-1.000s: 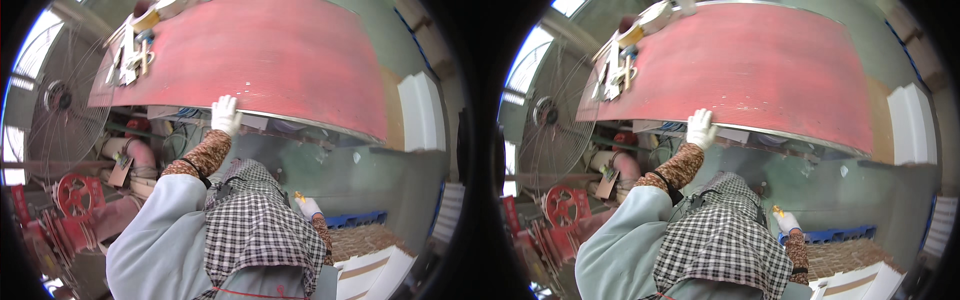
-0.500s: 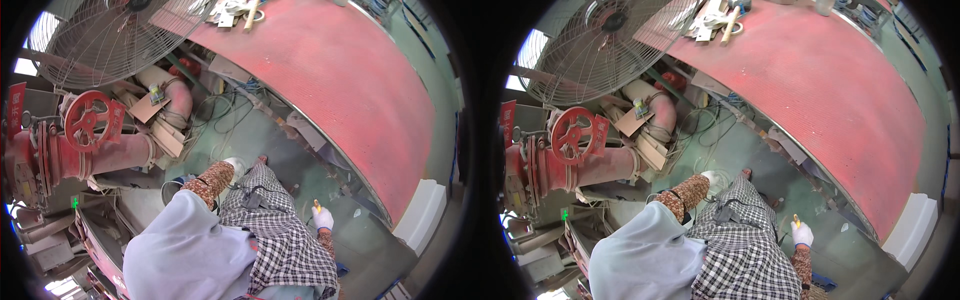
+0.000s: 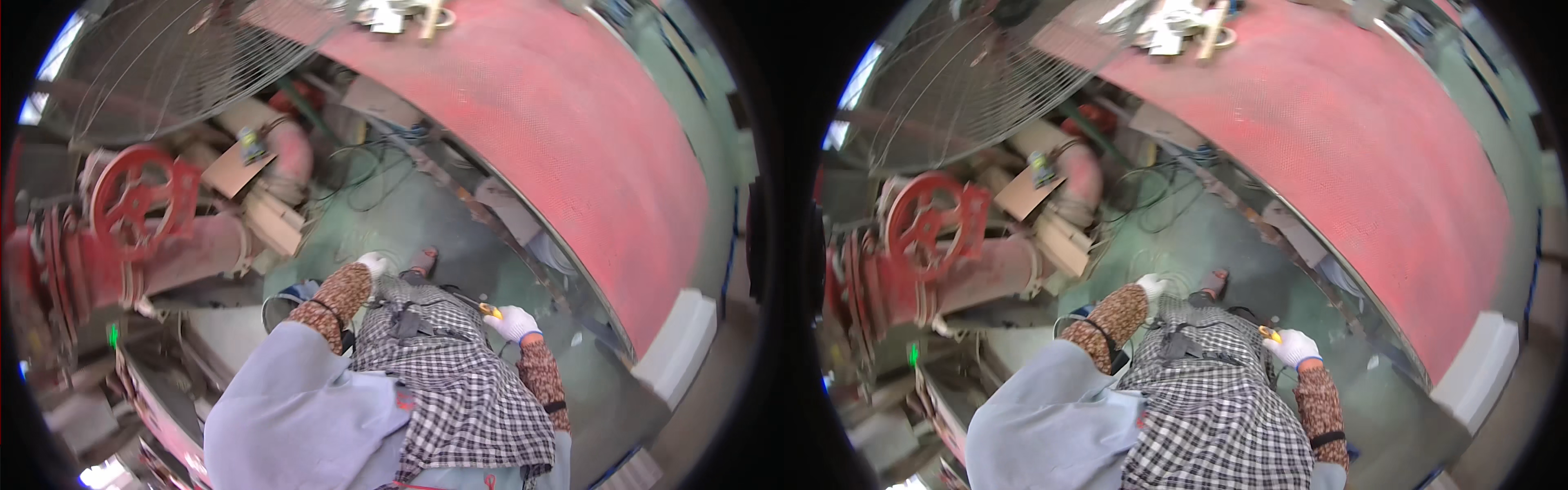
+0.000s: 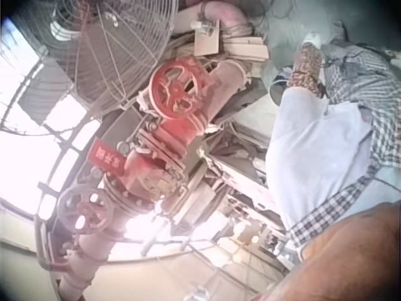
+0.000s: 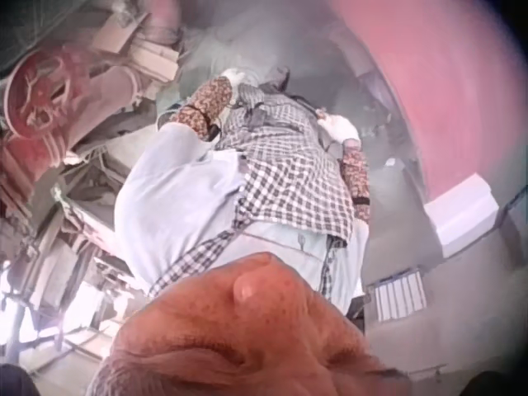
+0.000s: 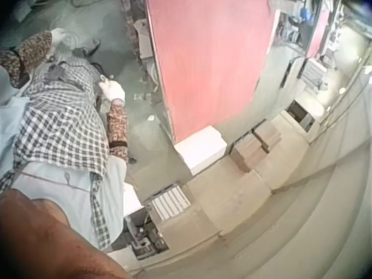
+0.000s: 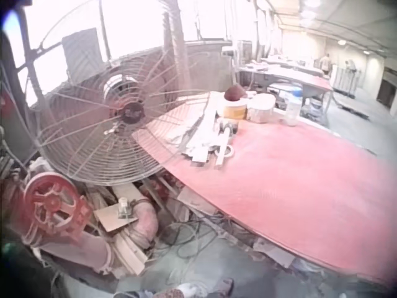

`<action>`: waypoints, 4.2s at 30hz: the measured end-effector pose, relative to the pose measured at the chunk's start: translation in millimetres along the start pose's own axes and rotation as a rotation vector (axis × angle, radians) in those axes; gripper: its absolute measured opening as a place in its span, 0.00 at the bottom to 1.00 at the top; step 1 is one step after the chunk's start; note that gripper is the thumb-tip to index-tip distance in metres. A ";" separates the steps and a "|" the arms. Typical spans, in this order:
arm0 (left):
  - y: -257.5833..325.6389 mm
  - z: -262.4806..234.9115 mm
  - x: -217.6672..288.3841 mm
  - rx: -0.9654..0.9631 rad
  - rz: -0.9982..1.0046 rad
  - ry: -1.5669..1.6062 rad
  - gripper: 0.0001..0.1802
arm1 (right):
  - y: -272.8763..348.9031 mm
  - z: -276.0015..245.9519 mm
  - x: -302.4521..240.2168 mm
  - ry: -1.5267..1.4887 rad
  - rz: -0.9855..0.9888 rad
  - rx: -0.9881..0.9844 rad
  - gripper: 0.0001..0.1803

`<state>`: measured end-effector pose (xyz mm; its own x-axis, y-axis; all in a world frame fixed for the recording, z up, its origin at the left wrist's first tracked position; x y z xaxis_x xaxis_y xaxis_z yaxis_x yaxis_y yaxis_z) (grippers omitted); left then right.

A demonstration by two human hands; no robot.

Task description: Moving and stacking white furniture panels from one pallet to another in a workshop.

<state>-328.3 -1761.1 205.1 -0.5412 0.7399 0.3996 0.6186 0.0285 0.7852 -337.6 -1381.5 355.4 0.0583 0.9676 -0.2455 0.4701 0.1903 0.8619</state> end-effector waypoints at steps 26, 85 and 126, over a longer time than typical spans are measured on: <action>-30.5 30.3 312.8 -0.098 0.775 -0.376 0.21 | 184.5 361.3 312.3 -1.335 1.254 0.750 0.34; 52.3 446.2 938.7 0.787 0.944 -0.737 0.36 | 163.5 50.5 1052.0 -1.061 0.846 0.641 0.30; 54.8 450.2 948.1 0.707 0.868 -0.854 0.35 | -151.1 -264.3 789.8 -0.999 -0.218 0.352 0.24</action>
<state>-551.1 -755.5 414.0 0.5053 0.8627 0.0205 0.8619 -0.5033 -0.0620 -595.4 -602.2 148.6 0.5598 0.3155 -0.7662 0.7745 0.1295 0.6192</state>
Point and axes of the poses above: each hand's wrist, its own y-axis away from the middle knuckle, its own z-axis out of the palm, x = y × z, the point moved 8 cm from there along -y, towards the middle knuckle, and after that the axes turned 6 degrees about -y, right-handed, at the moved point
